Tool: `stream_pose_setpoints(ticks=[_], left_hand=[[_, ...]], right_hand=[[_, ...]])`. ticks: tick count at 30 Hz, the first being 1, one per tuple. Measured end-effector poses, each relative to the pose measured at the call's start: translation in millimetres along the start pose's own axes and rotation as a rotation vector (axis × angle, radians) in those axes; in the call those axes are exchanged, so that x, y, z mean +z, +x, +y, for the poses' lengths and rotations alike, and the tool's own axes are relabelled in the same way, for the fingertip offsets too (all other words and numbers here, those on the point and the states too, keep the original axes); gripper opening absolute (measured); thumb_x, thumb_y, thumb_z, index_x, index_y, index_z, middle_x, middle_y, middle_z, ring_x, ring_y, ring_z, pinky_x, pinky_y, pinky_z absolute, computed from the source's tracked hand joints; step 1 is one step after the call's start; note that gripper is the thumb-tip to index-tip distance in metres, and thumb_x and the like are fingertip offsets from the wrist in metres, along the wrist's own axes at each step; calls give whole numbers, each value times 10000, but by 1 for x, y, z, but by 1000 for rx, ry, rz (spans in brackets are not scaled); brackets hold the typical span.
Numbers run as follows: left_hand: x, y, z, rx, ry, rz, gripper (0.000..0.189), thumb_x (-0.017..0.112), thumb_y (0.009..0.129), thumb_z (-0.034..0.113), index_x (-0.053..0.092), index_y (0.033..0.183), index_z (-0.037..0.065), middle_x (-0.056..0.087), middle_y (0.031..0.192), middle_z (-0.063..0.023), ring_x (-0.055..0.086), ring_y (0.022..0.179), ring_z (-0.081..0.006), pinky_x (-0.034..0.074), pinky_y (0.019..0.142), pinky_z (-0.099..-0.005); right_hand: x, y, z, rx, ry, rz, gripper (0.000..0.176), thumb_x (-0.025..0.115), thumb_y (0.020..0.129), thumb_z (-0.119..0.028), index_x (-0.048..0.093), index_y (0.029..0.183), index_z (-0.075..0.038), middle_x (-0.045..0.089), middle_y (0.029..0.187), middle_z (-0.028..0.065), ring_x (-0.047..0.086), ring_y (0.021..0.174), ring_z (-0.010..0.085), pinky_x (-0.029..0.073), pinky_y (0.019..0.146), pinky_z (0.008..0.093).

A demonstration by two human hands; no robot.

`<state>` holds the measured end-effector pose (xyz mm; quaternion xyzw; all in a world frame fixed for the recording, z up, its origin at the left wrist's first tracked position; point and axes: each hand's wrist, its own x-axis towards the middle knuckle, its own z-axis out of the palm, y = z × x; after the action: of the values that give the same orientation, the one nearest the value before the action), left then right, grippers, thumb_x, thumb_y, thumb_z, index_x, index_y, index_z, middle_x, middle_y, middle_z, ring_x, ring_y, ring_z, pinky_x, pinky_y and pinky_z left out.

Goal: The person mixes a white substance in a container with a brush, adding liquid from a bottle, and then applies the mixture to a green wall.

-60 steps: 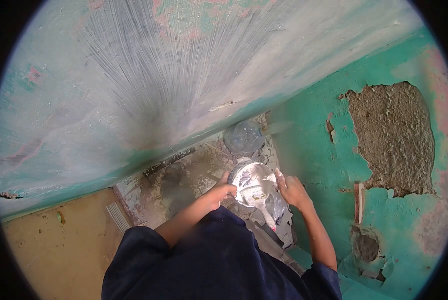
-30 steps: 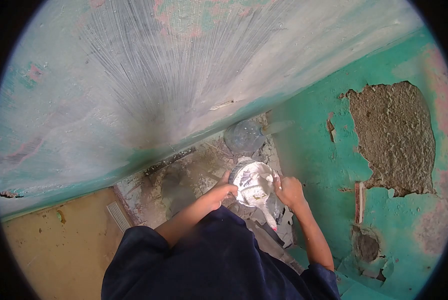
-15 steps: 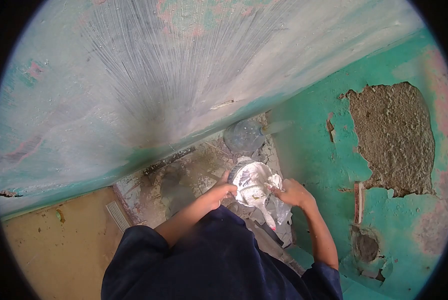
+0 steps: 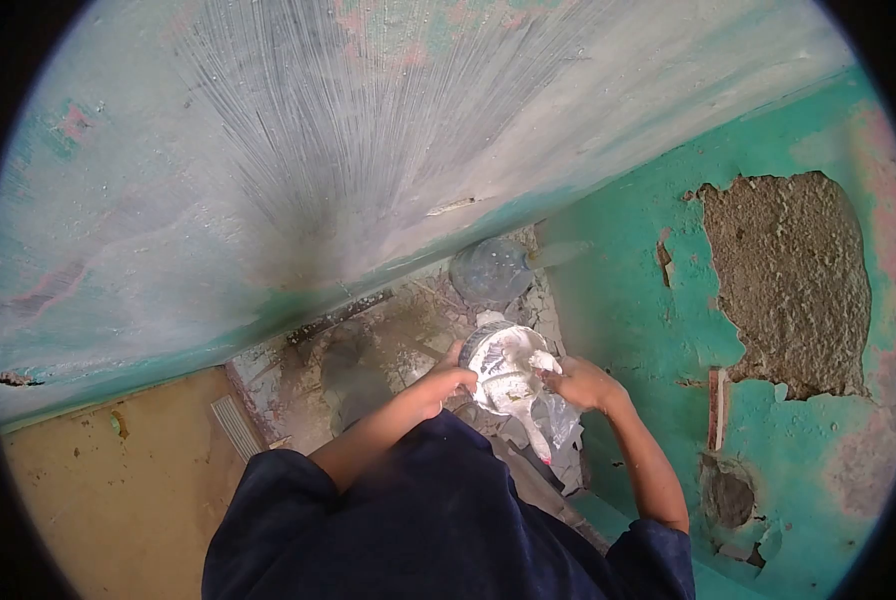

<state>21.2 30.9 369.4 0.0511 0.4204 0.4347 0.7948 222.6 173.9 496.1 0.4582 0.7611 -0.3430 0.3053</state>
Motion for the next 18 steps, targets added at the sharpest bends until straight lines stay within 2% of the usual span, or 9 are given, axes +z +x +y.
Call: stream_pose_setpoints(ticks=[6,8,12,13,14,15,17,18], left_hand=[[-5,7,-8,-10,-19,4,861,588,689,21,241,1466,153,546,1106,-57,557,921,-140,451,811,-308],[-5,5,-5,-4,-9,-13,872,588,691,29,225,1474,152,546,1108,-58,557,921,-144,448,821,-315],[-3,4,-4,1,11,-15,873,583,703,46,206,1483,144,547,1109,-60,559,912,-149,442,843,-326],[-2,3,-3,2,10,-15,873,583,703,46,206,1483,144,547,1109,-60,559,912,-149,442,843,-326],[0,2,-1,-2,-27,-1,860,561,688,-19,240,1470,141,553,1078,-58,562,871,-134,456,755,-285],[1,1,0,-6,-63,13,855,540,674,-83,274,1456,137,559,1048,-56,565,829,-120,469,668,-244],[-3,6,-6,-10,-70,12,853,539,675,-81,274,1455,138,558,1047,-55,563,823,-120,468,664,-244],[-2,6,-5,-14,-76,10,850,537,676,-79,274,1455,139,557,1045,-55,561,817,-120,467,660,-244]], right_hand=[[-11,-10,-14,5,-35,55,562,523,907,-480,643,982,64,646,963,289,613,924,431,456,837,452],[-20,-16,-22,11,-71,-38,654,456,915,-530,632,1093,74,621,1081,328,587,1070,444,445,931,466],[-23,-15,-23,66,-8,-145,704,399,931,-569,644,1046,81,624,1042,338,584,1049,461,443,930,471],[-21,-17,-25,66,16,-31,702,404,937,-568,635,948,95,617,976,343,588,967,471,444,872,485],[-19,-20,-26,67,40,84,716,409,942,-566,627,850,110,610,911,349,592,884,481,446,814,499],[-13,-17,-20,67,41,84,716,409,942,-566,627,850,110,610,911,349,592,884,481,446,814,499],[1,-6,-4,4,-45,213,737,362,963,-564,629,852,114,607,908,357,579,919,503,439,847,514],[1,-5,-4,4,-44,213,737,362,963,-564,629,852,114,607,908,357,579,919,503,439,847,514]])
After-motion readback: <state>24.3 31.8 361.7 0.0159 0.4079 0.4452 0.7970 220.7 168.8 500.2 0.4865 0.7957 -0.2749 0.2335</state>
